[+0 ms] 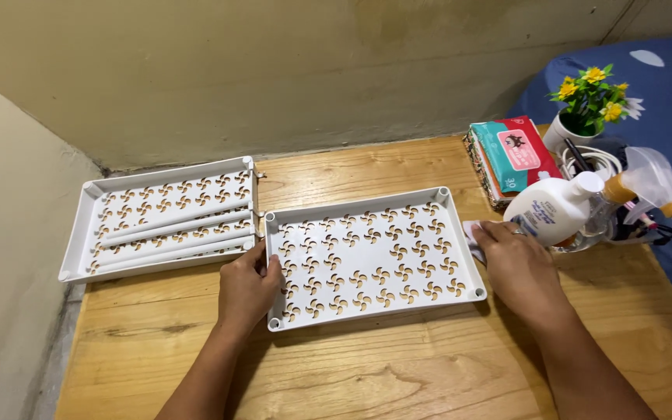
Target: Assemble a two-tier plastic shelf organizer and clean the components.
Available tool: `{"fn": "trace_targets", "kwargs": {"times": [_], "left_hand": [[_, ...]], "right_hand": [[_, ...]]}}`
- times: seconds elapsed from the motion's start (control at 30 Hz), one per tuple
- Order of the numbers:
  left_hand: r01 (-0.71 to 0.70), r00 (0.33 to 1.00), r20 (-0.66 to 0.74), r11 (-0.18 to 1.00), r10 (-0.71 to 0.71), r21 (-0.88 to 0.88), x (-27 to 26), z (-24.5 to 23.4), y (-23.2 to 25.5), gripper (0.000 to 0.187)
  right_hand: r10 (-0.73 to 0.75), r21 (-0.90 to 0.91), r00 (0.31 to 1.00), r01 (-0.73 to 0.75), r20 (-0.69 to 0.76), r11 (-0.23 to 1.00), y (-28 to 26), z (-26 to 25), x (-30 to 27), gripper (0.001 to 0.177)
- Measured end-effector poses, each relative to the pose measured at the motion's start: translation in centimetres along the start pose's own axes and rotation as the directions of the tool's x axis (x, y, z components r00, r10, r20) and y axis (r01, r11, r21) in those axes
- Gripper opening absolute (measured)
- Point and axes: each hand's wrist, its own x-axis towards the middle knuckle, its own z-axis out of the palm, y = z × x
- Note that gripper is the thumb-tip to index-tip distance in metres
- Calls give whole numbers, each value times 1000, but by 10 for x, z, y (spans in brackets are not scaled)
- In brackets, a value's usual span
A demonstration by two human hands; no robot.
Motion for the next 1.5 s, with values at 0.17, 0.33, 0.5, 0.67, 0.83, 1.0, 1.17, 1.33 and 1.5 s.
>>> {"fn": "trace_targets", "kwargs": {"times": [0.17, 0.33, 0.5, 0.67, 0.83, 1.0, 1.17, 1.33, 1.5], "left_hand": [[-13, 1000, -17, 1000, 13, 13, -1, -3, 2, 36], [-120, 987, -94, 990, 128, 78, -3, -12, 1, 36], [48, 984, -173, 999, -51, -21, 6, -43, -8, 41], [113, 933, -326, 984, -152, -135, 29, -82, -38, 30], [100, 919, -386, 995, -83, 25, 56, -111, -72, 21], [102, 948, -313, 985, -53, 141, 80, -114, -94, 15], [22, 962, -264, 942, 71, 336, 104, -104, -94, 17], [-55, 976, -182, 942, 121, 331, 116, -98, -92, 22], [31, 990, -138, 932, 21, 361, 118, -102, -76, 18]], "right_hand": [[-32, -18, 999, 32, -2, 999, -1, -5, -5, 40], [-48, 58, 992, 56, -117, 997, -6, -16, -4, 41], [-8, 346, 954, 117, -300, 931, -21, -21, -1, 32], [-9, 410, 956, 134, -293, 902, -24, -8, -1, 30], [1, 409, 964, 112, -266, 906, -25, -3, -1, 29], [39, 416, 973, 62, -229, 907, -23, 2, 2, 32], [36, 418, 977, 57, -211, 907, -27, -4, 4, 32], [50, 450, 981, 41, -189, 892, -29, -6, 8, 32], [28, 444, 982, 60, -189, 894, -29, -7, 10, 33]]}}
